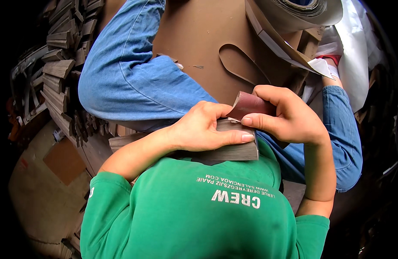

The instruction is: The person sands the edges and ends of wooden moulding trim pieces using sandpaper by hand.

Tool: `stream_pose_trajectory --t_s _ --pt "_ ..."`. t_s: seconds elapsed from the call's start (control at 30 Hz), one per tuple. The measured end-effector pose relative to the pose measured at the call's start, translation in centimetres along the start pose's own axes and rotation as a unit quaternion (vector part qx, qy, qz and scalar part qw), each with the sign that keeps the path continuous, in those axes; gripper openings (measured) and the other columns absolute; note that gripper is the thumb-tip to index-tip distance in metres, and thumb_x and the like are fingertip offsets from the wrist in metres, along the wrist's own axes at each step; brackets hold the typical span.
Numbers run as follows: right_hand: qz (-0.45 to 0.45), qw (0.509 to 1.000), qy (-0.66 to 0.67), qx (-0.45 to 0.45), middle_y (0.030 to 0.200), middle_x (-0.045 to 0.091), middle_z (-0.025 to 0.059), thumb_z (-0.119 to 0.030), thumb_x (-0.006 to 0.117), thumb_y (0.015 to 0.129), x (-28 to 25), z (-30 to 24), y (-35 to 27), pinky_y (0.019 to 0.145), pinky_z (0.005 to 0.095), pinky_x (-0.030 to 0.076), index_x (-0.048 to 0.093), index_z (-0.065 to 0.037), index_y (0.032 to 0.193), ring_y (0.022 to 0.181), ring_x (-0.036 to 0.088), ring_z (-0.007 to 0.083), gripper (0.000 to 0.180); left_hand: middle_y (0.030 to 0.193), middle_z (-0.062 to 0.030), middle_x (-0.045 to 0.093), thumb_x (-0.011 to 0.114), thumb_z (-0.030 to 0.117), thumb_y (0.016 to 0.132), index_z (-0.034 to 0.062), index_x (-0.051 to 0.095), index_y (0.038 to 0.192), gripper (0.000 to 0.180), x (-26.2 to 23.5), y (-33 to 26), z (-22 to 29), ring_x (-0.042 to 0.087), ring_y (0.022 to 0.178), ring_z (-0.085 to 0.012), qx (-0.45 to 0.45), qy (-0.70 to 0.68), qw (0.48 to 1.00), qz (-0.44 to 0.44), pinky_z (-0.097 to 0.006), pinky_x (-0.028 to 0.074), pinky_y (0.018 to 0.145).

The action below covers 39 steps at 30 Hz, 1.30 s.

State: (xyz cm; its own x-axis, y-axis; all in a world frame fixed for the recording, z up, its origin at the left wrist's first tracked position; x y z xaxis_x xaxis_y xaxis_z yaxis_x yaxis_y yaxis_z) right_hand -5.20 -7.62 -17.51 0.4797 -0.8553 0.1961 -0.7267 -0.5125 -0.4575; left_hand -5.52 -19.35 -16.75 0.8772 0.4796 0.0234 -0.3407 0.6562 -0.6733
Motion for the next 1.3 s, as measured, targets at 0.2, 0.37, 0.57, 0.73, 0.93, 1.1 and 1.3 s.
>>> stream_pose_trajectory --t_s 0.2,0.37,0.57,0.73,0.93,1.1,1.3 --pt "0.084 0.968 0.229 0.051 0.080 0.062 -0.0007 -0.024 0.072 0.087 -3.4 0.9 -0.6 0.057 0.0204 0.045 0.062 0.000 0.101 0.067 0.055 0.0039 0.029 0.087 -0.0047 0.070 0.078 0.026 0.081 0.0022 0.069 0.102 0.033 -0.3 -0.3 -0.3 0.063 0.082 -0.0085 -0.118 0.047 0.991 -0.044 -0.025 0.051 0.074" --pt "-0.030 0.979 0.200 0.004 0.087 0.063 -0.0023 -0.018 0.070 0.089 -0.5 -0.1 -1.1 0.072 0.0214 0.047 0.062 0.001 0.108 0.082 0.055 0.0046 0.028 0.088 -0.0046 0.071 0.076 0.023 0.083 0.0012 0.068 0.105 0.032 -0.3 -0.2 -0.2 0.062 0.082 -0.0074 -0.067 0.023 0.997 -0.020 -0.025 0.050 0.073" --pt "0.062 0.998 0.034 0.005 0.062 0.051 0.0014 -0.013 0.071 0.083 -0.7 -0.6 -1.0 0.049 0.0277 0.038 0.054 0.001 0.077 0.058 0.044 0.0062 0.022 0.093 -0.0050 0.071 0.075 0.021 0.084 0.0016 0.067 0.110 0.033 -0.3 -0.1 -0.2 0.062 0.086 -0.0075 -0.059 0.067 0.996 -0.027 -0.026 0.051 0.077" --pt "0.061 0.996 0.016 0.056 0.053 0.047 0.0051 -0.011 0.070 0.082 -0.7 -1.1 -0.6 0.041 0.0299 0.036 0.050 0.003 0.072 0.045 0.045 0.0086 0.026 0.083 -0.0113 0.069 0.076 0.033 0.081 0.0001 0.067 0.097 0.038 -0.3 -0.1 -0.5 0.065 0.076 -0.0176 -0.008 0.048 0.999 0.021 -0.031 0.051 0.069" --pt "0.071 0.997 -0.017 0.027 0.057 0.053 0.0032 -0.016 0.070 0.085 -0.8 -0.4 -0.1 0.042 0.0282 0.037 0.053 0.002 0.070 0.047 0.048 0.0080 0.028 0.081 -0.0116 0.069 0.077 0.034 0.079 -0.0007 0.068 0.094 0.039 -0.6 0.0 0.4 0.066 0.075 -0.0175 -0.007 0.040 0.999 0.021 -0.031 0.052 0.067" --pt "0.191 0.951 0.243 0.010 0.080 0.064 0.0003 -0.020 0.070 0.088 -4.1 2.2 -0.8 0.056 0.0216 0.047 0.061 -0.001 0.104 0.068 0.059 0.0055 0.027 0.084 -0.0053 0.070 0.078 0.024 0.081 0.0002 0.069 0.097 0.030 -0.4 -0.1 -0.4 0.063 0.079 -0.0087 -0.092 0.001 0.996 -0.002 -0.026 0.051 0.069" --pt "0.031 0.969 0.242 -0.027 0.091 0.064 0.0002 -0.014 0.072 0.086 -1.2 0.9 -2.5 0.078 0.0229 0.047 0.062 0.000 0.110 0.087 0.057 0.0068 0.030 0.084 -0.0045 0.069 0.079 0.025 0.081 0.0005 0.069 0.097 0.031 -0.6 -0.2 -0.3 0.062 0.078 -0.0081 -0.081 0.008 0.997 -0.003 -0.025 0.050 0.069"
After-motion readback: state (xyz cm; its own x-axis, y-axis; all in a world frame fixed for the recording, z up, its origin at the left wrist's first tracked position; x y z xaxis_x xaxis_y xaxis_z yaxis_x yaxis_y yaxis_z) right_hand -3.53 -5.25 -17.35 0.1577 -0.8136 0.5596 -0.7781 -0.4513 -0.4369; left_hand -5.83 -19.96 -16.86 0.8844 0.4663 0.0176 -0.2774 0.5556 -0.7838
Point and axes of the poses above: each hand's wrist, its own y-axis towards the middle knuckle, its own x-axis out of the palm, z = x × y, the point moved 9 cm from there along y, towards the middle knuckle
